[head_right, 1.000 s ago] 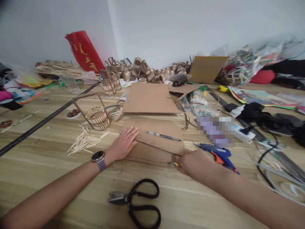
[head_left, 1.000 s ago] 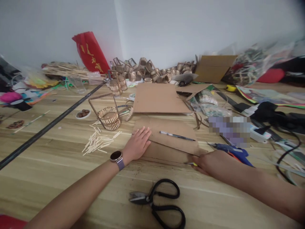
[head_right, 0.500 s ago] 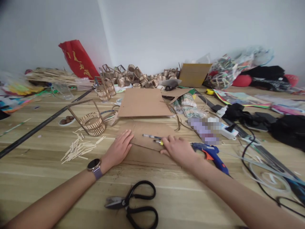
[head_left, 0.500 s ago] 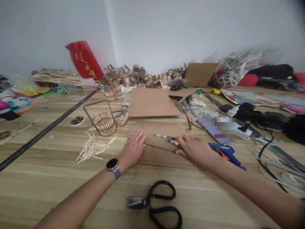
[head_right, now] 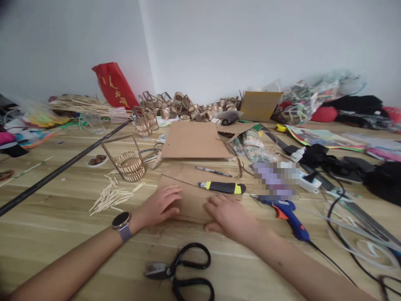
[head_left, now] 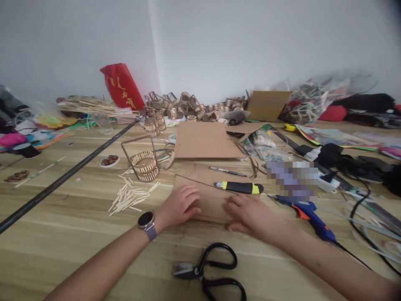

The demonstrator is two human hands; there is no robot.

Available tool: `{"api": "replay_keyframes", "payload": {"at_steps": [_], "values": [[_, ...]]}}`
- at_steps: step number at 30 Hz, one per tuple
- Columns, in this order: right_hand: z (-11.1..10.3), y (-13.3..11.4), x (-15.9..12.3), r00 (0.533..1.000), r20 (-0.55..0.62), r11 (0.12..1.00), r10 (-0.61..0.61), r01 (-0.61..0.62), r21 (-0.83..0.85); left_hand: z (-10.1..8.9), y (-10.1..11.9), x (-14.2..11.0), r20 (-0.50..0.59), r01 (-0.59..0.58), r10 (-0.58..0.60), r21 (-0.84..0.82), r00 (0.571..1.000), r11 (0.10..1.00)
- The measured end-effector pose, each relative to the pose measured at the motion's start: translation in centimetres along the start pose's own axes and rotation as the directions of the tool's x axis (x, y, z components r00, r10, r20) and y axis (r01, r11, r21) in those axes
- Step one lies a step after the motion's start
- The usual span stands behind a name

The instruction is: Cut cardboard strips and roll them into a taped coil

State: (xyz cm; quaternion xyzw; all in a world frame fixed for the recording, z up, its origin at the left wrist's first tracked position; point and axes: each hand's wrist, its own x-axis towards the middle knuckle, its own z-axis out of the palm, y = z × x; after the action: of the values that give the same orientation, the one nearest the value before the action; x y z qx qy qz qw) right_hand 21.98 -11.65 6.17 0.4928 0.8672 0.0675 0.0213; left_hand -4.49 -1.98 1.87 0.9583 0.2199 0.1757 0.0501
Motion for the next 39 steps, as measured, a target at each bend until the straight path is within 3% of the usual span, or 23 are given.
{"api": "replay_keyframes", "payload": {"at_steps": [4,8,11,14,19,23,28,32,35,39], "values": [[3.0,-0.7,-1.7,0.996,-0.077,0.994,-0.034,0.025,-0.107,-0.6,0.2,-0.8,0.201,-0.086,0.078,0.034,0.976,0.996],[4.5,-0.4,-1.7,0.964,-0.199,0.945,-0.175,0.107,-0.310,-1.2,1.1,-0.4,0.229,-0.089,0.064,0.099,0.971,0.991],[2.9,0.2,-1.1,0.967,-0.179,0.951,-0.182,0.127,-0.283,-2.5,2.1,0.6,0.254,-0.029,-0.028,0.218,0.967,0.976],[0.6,1.2,-0.2,0.994,-0.078,0.990,-0.078,0.068,-0.124,-4.1,2.4,1.8,0.253,0.055,-0.127,0.275,0.959,0.960],[-1.0,3.0,1.4,0.999,0.038,0.992,0.008,-0.013,0.125,-5.8,0.3,3.8,0.303,0.023,-0.100,0.248,0.948,0.969],[0.0,3.7,2.1,1.000,-0.030,0.999,-0.001,0.003,0.039,-5.6,-0.8,4.7,0.334,0.008,-0.097,0.258,0.938,0.966],[2.4,3.4,1.9,0.993,-0.117,0.997,0.024,-0.033,-0.071,-4.7,-0.3,4.2,0.272,0.065,-0.154,0.309,0.950,0.949],[3.7,2.9,1.7,0.942,-0.336,0.984,-0.015,-0.047,-0.174,-4.0,-0.1,3.7,0.210,0.094,-0.163,0.303,0.964,0.948],[3.6,2.6,1.7,0.916,-0.400,0.996,0.033,-0.063,-0.063,-3.8,-0.1,3.5,0.172,0.120,-0.176,0.294,0.969,0.948],[2.3,2.1,1.3,0.949,-0.265,0.979,0.169,-0.130,0.159,-3.5,0.2,3.1,0.176,0.136,-0.196,0.305,0.965,0.942]]}}
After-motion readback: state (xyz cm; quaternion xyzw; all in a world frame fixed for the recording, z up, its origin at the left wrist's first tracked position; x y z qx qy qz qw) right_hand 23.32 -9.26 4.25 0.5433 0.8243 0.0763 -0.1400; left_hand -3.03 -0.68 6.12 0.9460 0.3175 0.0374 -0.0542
